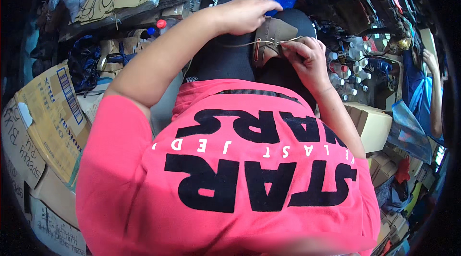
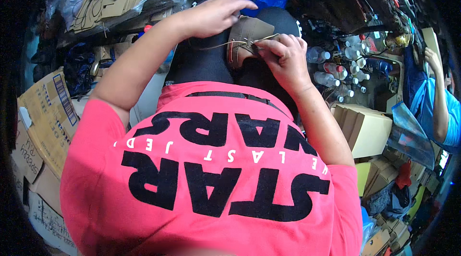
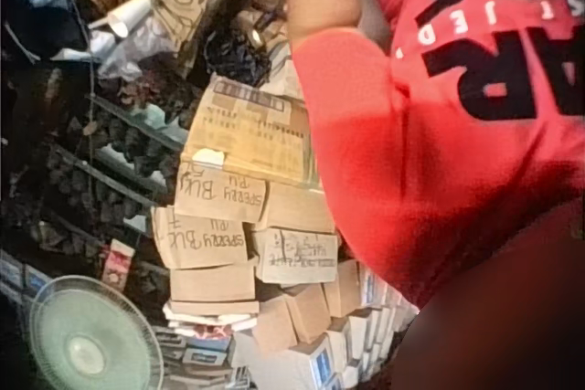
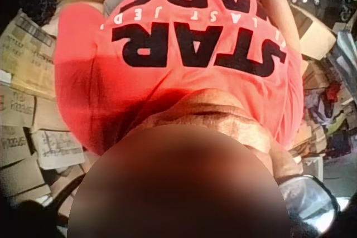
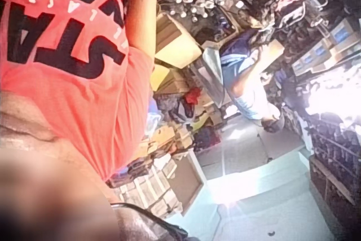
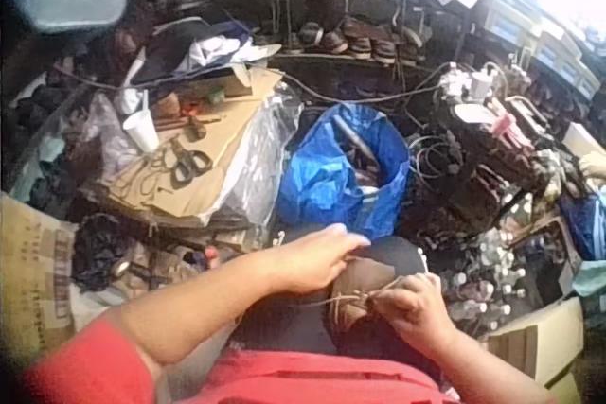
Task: Stitching the leather components of a shoe by hand.
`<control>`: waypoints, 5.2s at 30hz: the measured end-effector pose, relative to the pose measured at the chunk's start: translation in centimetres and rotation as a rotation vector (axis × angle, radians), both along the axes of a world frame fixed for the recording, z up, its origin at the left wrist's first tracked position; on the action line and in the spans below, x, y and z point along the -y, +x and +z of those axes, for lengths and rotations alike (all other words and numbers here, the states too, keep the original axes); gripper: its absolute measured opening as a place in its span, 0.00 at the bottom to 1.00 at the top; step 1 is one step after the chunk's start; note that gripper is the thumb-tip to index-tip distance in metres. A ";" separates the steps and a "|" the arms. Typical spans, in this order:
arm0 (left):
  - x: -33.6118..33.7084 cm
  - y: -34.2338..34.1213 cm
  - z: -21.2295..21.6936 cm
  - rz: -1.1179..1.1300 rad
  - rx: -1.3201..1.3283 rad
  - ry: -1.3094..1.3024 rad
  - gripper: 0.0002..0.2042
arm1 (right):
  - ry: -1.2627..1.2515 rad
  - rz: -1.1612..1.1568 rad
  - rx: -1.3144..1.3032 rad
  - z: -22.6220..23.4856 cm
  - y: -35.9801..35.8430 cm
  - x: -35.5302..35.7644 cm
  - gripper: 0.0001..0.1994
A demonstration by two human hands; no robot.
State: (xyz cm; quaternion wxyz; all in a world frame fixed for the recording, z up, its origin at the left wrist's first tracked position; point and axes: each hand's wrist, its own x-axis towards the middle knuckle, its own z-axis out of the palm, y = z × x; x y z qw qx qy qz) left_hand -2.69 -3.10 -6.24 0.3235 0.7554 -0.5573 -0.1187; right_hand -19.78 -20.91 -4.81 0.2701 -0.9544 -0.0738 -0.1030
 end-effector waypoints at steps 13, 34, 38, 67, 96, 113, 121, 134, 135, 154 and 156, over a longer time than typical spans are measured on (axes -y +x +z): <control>-3.5 -3.6 1.6 0.193 0.126 -0.096 0.05 | 0.312 -0.003 -0.261 -0.2 1.5 1.8 0.18; -3.5 -2.3 -0.1 0.034 0.041 -0.152 0.07 | 0.472 0.056 -0.359 -0.9 1.6 2.5 0.18; -1.9 -0.9 -0.7 -0.011 0.013 -0.107 0.06 | 0.464 0.035 -0.400 -1.1 2.0 2.5 0.20; -3.2 -1.7 -0.4 0.109 0.025 -0.163 0.05 | 0.299 0.046 -0.243 -0.4 1.2 1.6 0.14; -2.3 -1.0 -0.1 0.029 -0.154 -0.057 0.05 | 0.275 0.040 -0.210 -1.0 1.5 1.5 0.12; -3.0 -0.4 -0.2 -0.054 -0.217 -0.060 0.07 | 0.223 0.074 -0.211 -1.1 1.4 2.0 0.13; -3.1 -0.4 0.1 -0.056 -0.234 -0.026 0.08 | 0.218 0.065 -0.212 -1.0 1.3 2.0 0.13; -1.8 -1.4 0.7 0.001 -0.214 0.002 0.07 | 0.218 0.057 -0.194 -1.2 1.5 1.7 0.13; -1.7 -1.4 0.7 0.011 -0.260 0.053 0.06 | 0.197 0.052 -0.186 -1.3 1.5 1.6 0.13; -0.1 -3.6 1.0 0.279 -0.230 0.197 0.08 | 0.483 -0.303 -0.358 -2.3 2.4 -0.2 0.08; 0.1 -3.4 0.8 0.277 -0.271 0.173 0.07 | 0.747 -0.304 -0.449 -2.4 2.8 0.1 0.08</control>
